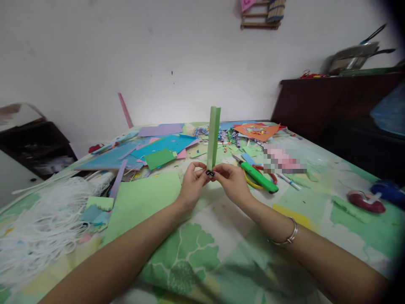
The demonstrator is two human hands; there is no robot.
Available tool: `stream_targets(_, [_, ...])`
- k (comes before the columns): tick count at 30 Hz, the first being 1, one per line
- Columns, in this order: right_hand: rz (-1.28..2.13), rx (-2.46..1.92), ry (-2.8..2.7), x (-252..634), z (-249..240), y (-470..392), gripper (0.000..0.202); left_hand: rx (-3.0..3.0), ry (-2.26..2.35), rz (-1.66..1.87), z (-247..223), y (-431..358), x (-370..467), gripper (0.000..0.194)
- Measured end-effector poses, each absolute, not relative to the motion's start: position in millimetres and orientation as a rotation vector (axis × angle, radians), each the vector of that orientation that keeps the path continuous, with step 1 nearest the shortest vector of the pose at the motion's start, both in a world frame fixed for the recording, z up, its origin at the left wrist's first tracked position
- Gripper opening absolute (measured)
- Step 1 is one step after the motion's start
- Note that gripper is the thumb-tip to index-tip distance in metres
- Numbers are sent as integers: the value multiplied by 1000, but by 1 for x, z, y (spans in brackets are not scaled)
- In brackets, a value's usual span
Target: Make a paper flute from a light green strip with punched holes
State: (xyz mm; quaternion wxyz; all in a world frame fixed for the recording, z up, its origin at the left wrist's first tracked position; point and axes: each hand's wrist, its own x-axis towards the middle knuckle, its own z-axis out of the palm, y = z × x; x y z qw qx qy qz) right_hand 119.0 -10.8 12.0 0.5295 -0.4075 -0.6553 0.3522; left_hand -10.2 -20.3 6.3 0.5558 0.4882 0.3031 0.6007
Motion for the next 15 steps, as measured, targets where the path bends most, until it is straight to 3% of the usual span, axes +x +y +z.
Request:
stream_targets(5, [849,-976,-1465,114,7,-11,7,1239,788,1499,1,-22,-4,24])
stream_targets(15, [940,-967,-1476,109,-4,-12,14,1301,743,1323,9,-27,-5,25])
